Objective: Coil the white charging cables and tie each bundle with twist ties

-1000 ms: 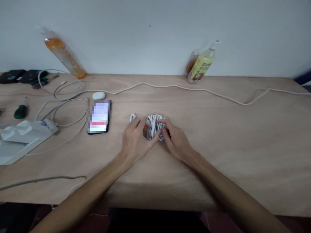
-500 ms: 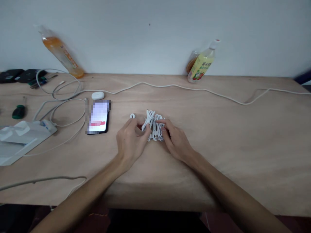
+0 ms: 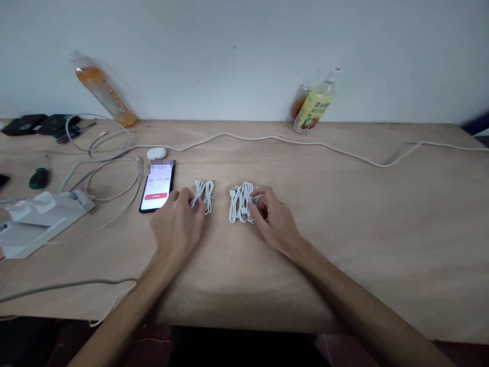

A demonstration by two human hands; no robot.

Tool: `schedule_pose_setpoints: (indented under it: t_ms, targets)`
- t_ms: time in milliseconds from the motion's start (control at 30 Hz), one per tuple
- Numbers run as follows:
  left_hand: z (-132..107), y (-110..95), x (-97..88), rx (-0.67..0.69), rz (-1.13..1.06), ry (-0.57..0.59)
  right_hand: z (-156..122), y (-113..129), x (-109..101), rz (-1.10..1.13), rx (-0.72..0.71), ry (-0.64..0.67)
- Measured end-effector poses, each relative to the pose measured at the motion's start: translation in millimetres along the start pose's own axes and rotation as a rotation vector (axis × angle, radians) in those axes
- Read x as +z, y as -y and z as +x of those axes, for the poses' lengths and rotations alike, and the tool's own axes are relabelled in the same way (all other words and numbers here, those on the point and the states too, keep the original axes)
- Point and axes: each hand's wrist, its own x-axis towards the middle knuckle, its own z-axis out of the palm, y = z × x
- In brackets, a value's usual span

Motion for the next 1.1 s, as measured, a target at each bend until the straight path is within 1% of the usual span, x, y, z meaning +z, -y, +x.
schedule_pose_setpoints:
  t_ms: [67,133,267,333,400,467,567,633,700,733,767,833,900,933,1000,1100]
  targets:
    - [-4.3,2.8,-1.0,-0.007,-0.008,0.050,-0.4,1.4,1.4,-0.005,0.035,-0.022]
    - [-4.7,4.8,-0.7,0.003,-0.061,0.071,-0.4,2.7,2.8,-0.014,0.067,-0.056]
    - [0.5,7.6,2.1,-0.014,-0.163,0.014,0.7,4.4,4.6,-0.036,0.098,-0.118]
    - [2.2,7.3,4.1,0.009,-0.185,-0.035,1.0,5.3,5.4,-0.062,0.112,-0.123]
    - [2.0,4.0,6.7,0.097,-0.213,-0.096,0.9,6.3,6.6,-0.097,0.134,-0.125]
    - [0.4,-3.7,10.3,0.225,-0.247,-0.127,0.3,7.1,8.1,-0.122,0.154,-0.130]
    - [-1.8,-20.8,16.8,0.365,-0.272,-0.054,-0.8,6.9,10.0,-0.125,0.153,-0.158]
    - [-1.0,-30.0,19.4,0.390,-0.250,-0.052,-1.3,5.7,10.5,-0.127,0.155,-0.190]
    - [2.6,-32.7,18.9,0.335,-0.195,-0.121,-1.4,3.9,10.5,-0.135,0.164,-0.204]
    - [5.5,-31.1,17.3,0.279,-0.165,-0.158,-1.3,2.9,10.4,-0.134,0.163,-0.202]
    - [8.8,-27.9,15.2,0.191,-0.138,-0.191,-1.1,2.0,10.3,-0.129,0.157,-0.197]
    - [16.0,-18.5,10.7,0.038,-0.084,-0.104,-0.4,0.8,10.3,-0.107,0.142,-0.190]
    - [21.7,-9.2,8.1,-0.050,-0.056,0.023,0.6,0.9,10.8,-0.092,0.143,-0.184]
    - [23.4,-5.8,8.0,-0.075,-0.055,0.066,1.2,1.5,11.4,-0.090,0.152,-0.180]
    - [23.9,-2.3,9.7,-0.073,-0.077,0.097,2.8,3.9,13.5,-0.094,0.175,-0.170]
    - [20.2,-3.1,14.0,-0.011,-0.123,0.069,6.7,9.3,19.2,-0.114,0.204,-0.161]
